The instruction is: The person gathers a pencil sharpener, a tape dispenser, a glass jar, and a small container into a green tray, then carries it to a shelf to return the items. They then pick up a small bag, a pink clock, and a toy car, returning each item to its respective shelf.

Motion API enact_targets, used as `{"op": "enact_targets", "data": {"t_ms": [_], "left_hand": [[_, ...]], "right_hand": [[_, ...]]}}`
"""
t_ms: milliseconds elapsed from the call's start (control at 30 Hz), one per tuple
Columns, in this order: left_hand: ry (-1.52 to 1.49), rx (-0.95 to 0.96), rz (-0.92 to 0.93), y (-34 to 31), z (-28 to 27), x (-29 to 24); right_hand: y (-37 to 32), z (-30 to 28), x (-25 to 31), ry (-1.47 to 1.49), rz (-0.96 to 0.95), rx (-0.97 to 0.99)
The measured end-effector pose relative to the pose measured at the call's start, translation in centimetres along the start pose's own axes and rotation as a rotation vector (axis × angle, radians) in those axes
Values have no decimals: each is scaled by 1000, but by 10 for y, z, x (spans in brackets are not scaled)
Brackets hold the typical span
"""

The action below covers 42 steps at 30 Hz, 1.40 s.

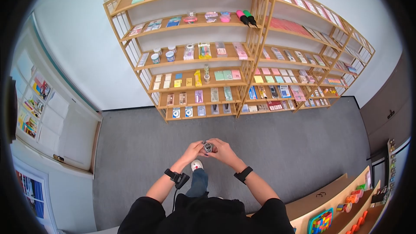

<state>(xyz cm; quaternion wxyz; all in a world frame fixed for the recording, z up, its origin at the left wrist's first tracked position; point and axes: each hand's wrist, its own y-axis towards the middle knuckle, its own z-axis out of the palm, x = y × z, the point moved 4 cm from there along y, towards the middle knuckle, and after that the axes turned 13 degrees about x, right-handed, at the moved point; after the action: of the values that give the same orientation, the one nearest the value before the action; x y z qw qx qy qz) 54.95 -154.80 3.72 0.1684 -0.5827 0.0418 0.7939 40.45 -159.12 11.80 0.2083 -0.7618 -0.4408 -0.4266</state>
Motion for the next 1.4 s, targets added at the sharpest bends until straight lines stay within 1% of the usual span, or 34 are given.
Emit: {"op": "enact_targets", "data": {"t_ms": [133,200,233,300,333,400,433,467,500,533,567,600,633,700,733,800,833,900,933,1000,1067,1100,1133,1167,1200,1233,1267,1333,1367,1400], "left_hand": [[-30,-66,-44,32,-72,-35],[-52,-145,-31,40,-111,-52],[-56,-149,-29,42,-132,-57],[66,-235,-71,40,-177,-61],[58,-243,-72,36,-197,-60],[206,-382,-130,22,-237,-58],[227,-451,-127,14,-252,-58],[246,-521,-124,4,-266,-56],[272,-588,-124,-5,-283,-47],[296,-656,-124,-14,-299,-34],[287,-669,-129,-24,-312,-21],[298,-723,-137,-33,-326,-9],[311,-775,-150,-41,-337,-1],[323,-834,-172,-51,-353,15],[336,-880,-187,-57,-359,24],[350,-941,-190,-64,-375,44],[369,-986,-187,-67,-385,52],[317,-1047,-197,-75,-401,76],[260,-1093,-199,-79,-408,90],[207,-1133,-203,-89,-419,116],[188,-1197,-231,-102,-426,143],[165,-1229,-237,-108,-426,154],[141,-1259,-244,-113,-426,165],[133,-1273,-244,-118,-425,175],[98,-1306,-255,-122,-423,183],[64,-1338,-266,-126,-422,191],[57,-1349,-268,-128,-420,197],[37,-1366,-331,-130,-415,201],[28,-1374,-335,-130,-411,202],[25,-1384,-343,-130,-408,200]], "right_hand": [[90,-8,-14,-69,13,15],[136,-7,-26,-52,-36,-44],[157,-6,-32,-53,-36,-38],[198,-10,-47,34,42,-137],[215,-9,-56,35,43,-126],[251,-12,-80,22,145,-215],[268,-9,-96,22,143,-205],[285,-6,-116,42,207,-226],[300,-3,-136,61,273,-244],[319,0,-151,61,272,-229],[335,4,-167,67,286,-261],[353,7,-183,73,297,-294],[372,13,-203,79,295,-278],[408,18,-238,-109,223,-329],[423,20,-249,-101,220,-315],[458,19,-275,-127,317,-282],[479,17,-286,-120,306,-271],[511,11,-314,-65,324,-361],[528,11,-334,-62,319,-350],[563,8,-364,-282,170,-411],[597,6,-392,-255,156,-405],[609,3,-395,-259,167,-381],[621,7,-413,-258,157,-367],[633,8,-429,-394,221,-382],[641,10,-432,-531,285,-398],[646,10,-438,-449,327,-347],[651,12,-439,-449,321,-336],[660,14,-455,-437,409,-239],[662,14,-459,-439,406,-227],[662,16,-471,-358,351,-265]]}}
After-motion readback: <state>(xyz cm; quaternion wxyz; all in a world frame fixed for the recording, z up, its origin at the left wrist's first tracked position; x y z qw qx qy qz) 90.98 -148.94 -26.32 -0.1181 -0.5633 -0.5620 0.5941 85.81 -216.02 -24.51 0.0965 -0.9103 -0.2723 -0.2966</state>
